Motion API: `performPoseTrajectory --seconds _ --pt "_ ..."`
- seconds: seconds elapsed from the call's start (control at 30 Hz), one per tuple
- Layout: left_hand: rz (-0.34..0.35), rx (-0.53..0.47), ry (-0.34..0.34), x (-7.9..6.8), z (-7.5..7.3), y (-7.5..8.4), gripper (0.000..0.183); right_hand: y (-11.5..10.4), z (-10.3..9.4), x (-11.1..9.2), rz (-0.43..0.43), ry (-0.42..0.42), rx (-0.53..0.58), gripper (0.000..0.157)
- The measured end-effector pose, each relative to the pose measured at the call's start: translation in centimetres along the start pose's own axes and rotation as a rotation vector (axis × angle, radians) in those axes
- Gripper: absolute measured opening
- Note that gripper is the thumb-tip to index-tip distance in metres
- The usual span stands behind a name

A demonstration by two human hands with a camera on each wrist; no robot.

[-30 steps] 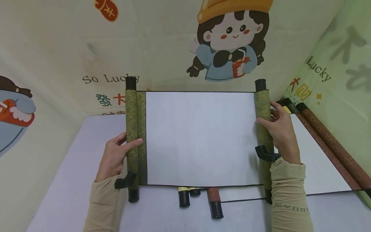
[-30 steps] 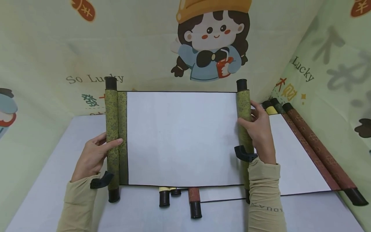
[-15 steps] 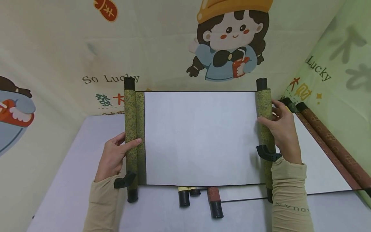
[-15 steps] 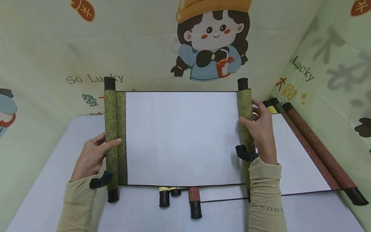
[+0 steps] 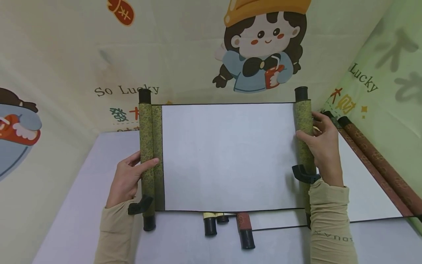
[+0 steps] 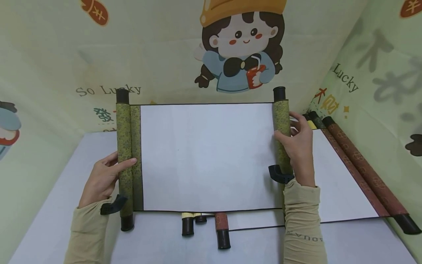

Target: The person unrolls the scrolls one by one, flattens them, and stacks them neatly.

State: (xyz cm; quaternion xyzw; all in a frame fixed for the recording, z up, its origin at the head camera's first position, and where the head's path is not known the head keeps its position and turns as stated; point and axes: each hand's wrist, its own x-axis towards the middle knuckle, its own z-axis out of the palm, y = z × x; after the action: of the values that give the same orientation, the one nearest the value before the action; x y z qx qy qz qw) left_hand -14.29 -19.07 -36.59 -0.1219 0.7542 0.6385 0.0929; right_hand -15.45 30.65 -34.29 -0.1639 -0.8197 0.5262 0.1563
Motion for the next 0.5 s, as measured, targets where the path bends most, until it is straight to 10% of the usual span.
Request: performPoseTrajectory --seconds 0.5 --pt "-0.023 -0.012 0.022 0.39 -0.76 -0.3 0.09 -0.14 -0.73 0.14 0.005 0.062 -0.014 0.075"
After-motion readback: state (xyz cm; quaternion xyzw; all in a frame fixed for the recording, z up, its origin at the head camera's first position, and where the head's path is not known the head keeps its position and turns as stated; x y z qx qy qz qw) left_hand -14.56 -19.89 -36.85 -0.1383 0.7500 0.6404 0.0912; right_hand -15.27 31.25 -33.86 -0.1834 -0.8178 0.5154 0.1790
